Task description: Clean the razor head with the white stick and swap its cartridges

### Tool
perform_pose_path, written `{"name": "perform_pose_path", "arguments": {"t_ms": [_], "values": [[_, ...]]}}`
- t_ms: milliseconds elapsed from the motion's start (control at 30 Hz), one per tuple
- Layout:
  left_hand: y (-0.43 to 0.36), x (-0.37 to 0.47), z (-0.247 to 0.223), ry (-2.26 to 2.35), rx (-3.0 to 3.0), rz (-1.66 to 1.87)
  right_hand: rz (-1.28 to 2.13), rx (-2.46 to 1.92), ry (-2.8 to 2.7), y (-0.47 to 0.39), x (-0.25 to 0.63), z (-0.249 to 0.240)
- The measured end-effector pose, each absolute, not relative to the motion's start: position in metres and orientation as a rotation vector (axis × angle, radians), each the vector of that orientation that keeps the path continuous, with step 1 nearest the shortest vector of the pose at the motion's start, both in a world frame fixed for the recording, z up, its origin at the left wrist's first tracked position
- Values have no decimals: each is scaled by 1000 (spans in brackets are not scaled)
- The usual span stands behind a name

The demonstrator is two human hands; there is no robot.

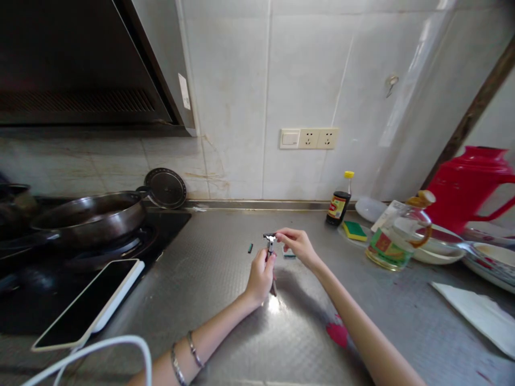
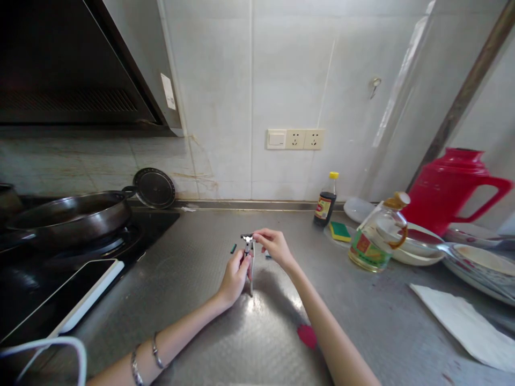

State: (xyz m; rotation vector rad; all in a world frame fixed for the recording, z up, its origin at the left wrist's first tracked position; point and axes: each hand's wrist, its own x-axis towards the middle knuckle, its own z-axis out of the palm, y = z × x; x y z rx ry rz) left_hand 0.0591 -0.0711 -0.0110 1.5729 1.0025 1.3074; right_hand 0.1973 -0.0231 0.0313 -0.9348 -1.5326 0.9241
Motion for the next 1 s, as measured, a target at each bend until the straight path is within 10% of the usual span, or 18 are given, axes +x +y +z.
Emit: {"name": "perform_pose_path", "arguments": {"t_ms": [1000], "values": [[-72,62,-10,946,1492,1334,922,-932,-1455,-28,190,30]]}}
